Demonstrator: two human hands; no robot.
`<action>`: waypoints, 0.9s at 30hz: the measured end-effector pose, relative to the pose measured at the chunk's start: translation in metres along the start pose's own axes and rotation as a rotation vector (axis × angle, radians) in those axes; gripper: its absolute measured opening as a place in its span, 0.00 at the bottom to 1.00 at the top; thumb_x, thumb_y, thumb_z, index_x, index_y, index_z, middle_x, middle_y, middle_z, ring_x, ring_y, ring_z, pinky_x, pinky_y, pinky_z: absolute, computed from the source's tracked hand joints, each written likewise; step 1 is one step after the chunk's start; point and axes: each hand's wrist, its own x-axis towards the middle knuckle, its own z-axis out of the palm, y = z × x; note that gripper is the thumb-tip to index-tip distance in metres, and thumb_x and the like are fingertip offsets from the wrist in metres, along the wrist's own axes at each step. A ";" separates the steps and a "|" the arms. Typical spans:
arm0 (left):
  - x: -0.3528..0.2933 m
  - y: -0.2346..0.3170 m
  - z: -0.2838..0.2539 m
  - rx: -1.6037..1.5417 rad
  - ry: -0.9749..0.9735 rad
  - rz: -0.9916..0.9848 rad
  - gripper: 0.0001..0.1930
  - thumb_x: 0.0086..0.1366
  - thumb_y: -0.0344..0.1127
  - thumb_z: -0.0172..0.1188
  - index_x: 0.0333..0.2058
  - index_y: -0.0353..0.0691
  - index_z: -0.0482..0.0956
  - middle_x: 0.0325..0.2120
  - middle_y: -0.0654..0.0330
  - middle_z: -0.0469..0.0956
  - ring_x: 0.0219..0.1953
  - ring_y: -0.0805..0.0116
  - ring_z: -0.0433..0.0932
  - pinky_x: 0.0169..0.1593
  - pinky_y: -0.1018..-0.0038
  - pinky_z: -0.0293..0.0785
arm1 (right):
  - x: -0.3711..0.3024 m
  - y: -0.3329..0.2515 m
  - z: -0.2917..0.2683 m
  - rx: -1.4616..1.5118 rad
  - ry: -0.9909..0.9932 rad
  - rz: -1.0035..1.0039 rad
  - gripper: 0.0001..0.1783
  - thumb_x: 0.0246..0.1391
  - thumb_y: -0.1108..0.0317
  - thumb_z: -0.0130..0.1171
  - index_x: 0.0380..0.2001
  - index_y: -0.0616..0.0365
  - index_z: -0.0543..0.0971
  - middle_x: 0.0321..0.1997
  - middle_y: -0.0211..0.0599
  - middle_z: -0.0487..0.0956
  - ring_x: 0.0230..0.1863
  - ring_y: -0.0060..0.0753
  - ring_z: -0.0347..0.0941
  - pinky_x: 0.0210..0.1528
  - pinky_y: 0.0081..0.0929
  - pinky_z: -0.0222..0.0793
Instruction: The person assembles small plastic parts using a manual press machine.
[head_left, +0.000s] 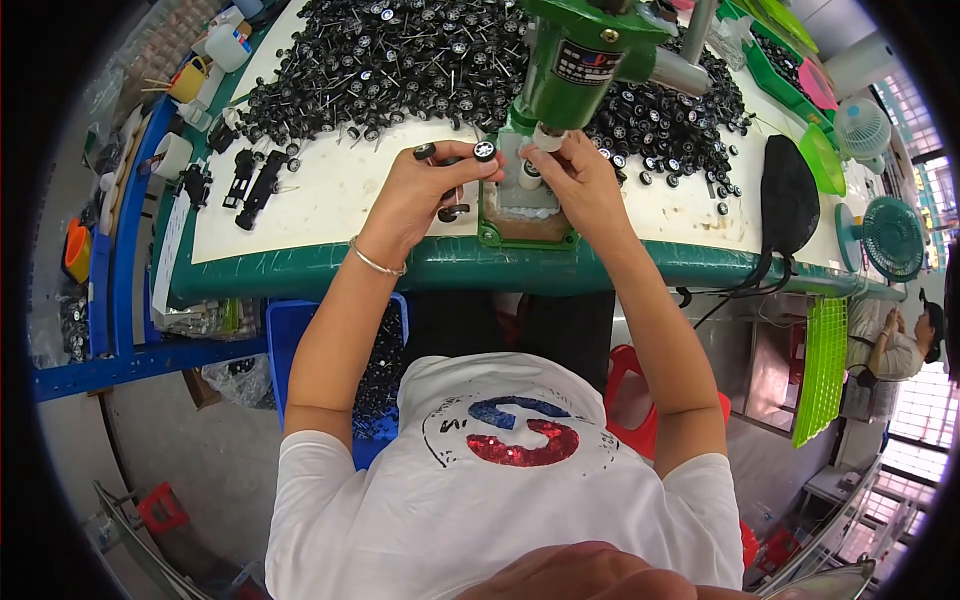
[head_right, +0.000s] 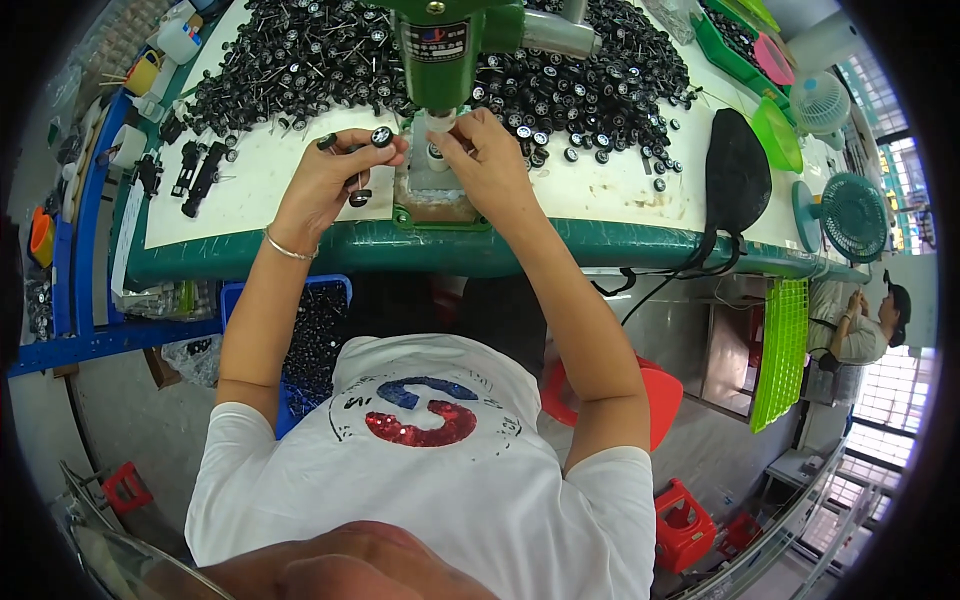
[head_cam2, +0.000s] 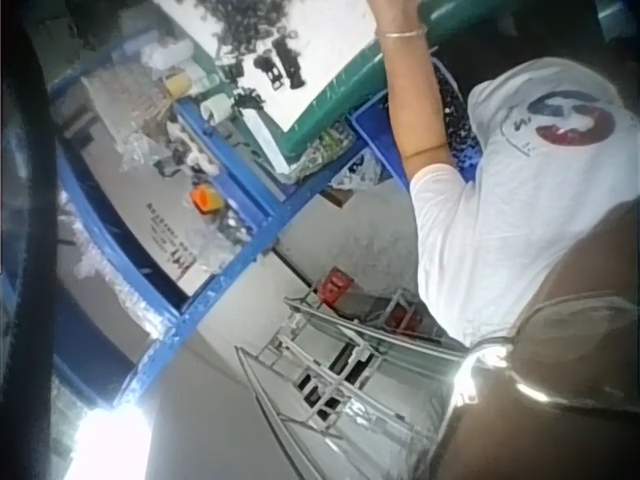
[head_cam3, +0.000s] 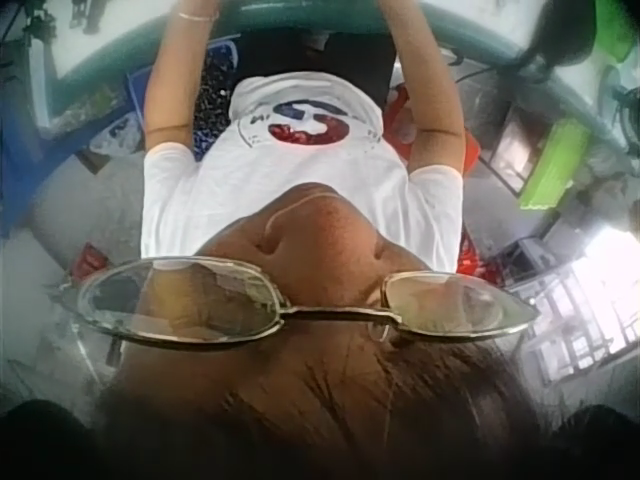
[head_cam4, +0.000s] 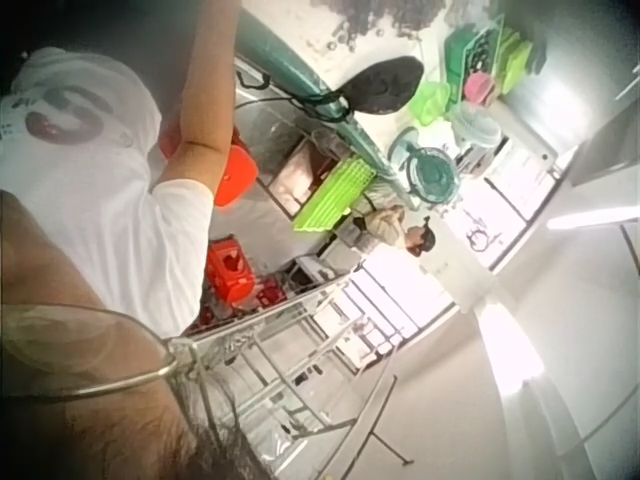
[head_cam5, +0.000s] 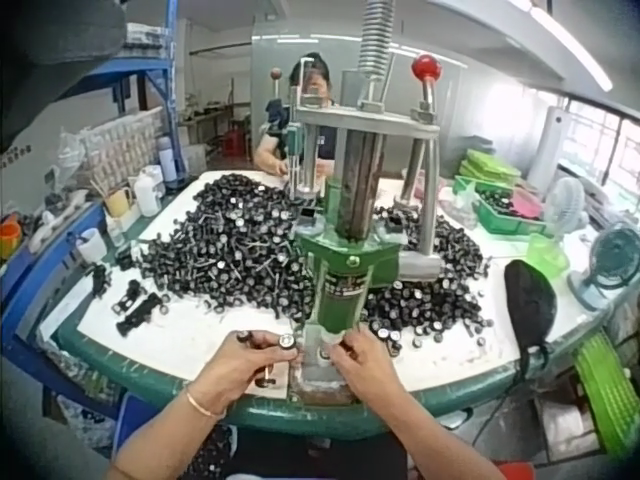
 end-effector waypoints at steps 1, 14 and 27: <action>-0.001 0.001 0.003 0.026 0.027 0.006 0.11 0.56 0.31 0.66 0.35 0.30 0.80 0.30 0.57 0.83 0.25 0.84 0.75 0.21 0.86 0.55 | 0.001 -0.001 0.002 0.040 -0.001 0.006 0.14 0.55 0.62 0.59 0.36 0.65 0.79 0.30 0.36 0.71 0.31 0.28 0.70 0.36 0.26 0.66; 0.005 0.003 0.042 0.164 -0.022 0.171 0.06 0.53 0.28 0.67 0.30 0.34 0.82 0.21 0.66 0.76 0.18 0.82 0.67 0.23 0.85 0.61 | 0.011 0.006 -0.037 0.535 0.190 0.219 0.17 0.64 0.60 0.50 0.46 0.62 0.78 0.28 0.23 0.73 0.24 0.09 0.64 0.26 0.10 0.58; 0.013 0.007 0.048 0.232 0.033 0.183 0.07 0.53 0.30 0.67 0.32 0.36 0.84 0.20 0.66 0.78 0.17 0.82 0.67 0.23 0.83 0.64 | 0.105 -0.164 -0.096 0.773 0.482 -0.003 0.12 0.60 0.60 0.51 0.31 0.58 0.74 0.17 0.26 0.66 0.15 0.19 0.59 0.17 0.18 0.58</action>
